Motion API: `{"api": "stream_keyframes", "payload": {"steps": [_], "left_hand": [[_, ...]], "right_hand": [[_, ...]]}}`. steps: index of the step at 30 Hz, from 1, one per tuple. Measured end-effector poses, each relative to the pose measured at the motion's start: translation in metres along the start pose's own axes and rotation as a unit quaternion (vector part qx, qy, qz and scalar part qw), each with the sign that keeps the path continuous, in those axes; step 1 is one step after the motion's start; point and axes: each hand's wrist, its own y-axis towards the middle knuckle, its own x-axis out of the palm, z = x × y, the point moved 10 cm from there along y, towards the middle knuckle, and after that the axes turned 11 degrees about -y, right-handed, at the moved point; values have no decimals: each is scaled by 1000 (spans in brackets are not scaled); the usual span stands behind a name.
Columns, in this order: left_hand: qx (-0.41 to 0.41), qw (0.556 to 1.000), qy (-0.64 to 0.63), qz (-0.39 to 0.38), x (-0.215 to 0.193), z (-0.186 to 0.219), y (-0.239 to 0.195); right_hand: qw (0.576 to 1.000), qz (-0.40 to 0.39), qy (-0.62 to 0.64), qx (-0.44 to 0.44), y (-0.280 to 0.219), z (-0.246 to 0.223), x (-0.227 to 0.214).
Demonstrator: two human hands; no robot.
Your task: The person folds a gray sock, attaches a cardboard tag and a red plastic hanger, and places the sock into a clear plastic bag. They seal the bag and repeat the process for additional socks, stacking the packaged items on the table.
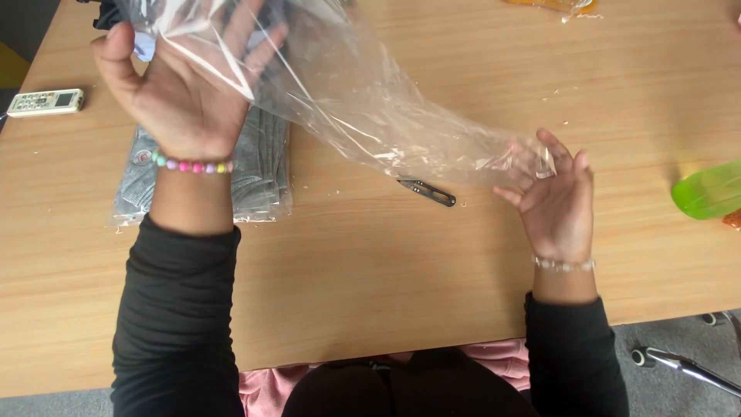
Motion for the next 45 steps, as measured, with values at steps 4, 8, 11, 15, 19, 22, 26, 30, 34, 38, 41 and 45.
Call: {"api": "stream_keyframes", "payload": {"steps": [4, 8, 11, 15, 19, 22, 26, 30, 34, 38, 41, 45], "left_hand": [[-40, 999, -8, -9, -33, -5, 21], [-66, 934, 135, 325, -122, -13, 28], [-147, 737, 468, 464, -156, -2, -8], [101, 715, 664, 195, -50, -17, 5], [15, 714, 693, -102, 110, -105, -29], [-104, 624, 750, -193, 125, -166, -70], [-94, 516, 823, -218, 107, -204, -107], [-42, 584, 798, -142, 84, -192, -102], [-9, 584, 809, -73, 73, -174, -97], [79, 616, 783, -10, 87, -146, -96], [107, 664, 740, 9, 89, -137, -97], [138, 727, 671, 38, 92, -126, -100]], "right_hand": [[973, 43, -183, -133, -48, -15, 12], [883, 50, -345, -316, -106, -16, 27], [785, 11, -542, -301, -121, 18, 36], [745, -86, -616, -242, -119, 29, 87], [689, -132, -700, -130, -107, 46, 107], [645, -148, -733, -157, -105, 48, 115], [593, -148, -755, -238, -111, 38, 122], [635, -202, -710, -229, -119, 49, 123], [550, -86, -805, -205, -111, 57, 98], [486, -109, -858, -124, -102, 78, 85], [477, -166, -861, -57, -101, 101, 78], [462, -185, -865, -58, -100, 101, 84]]}}
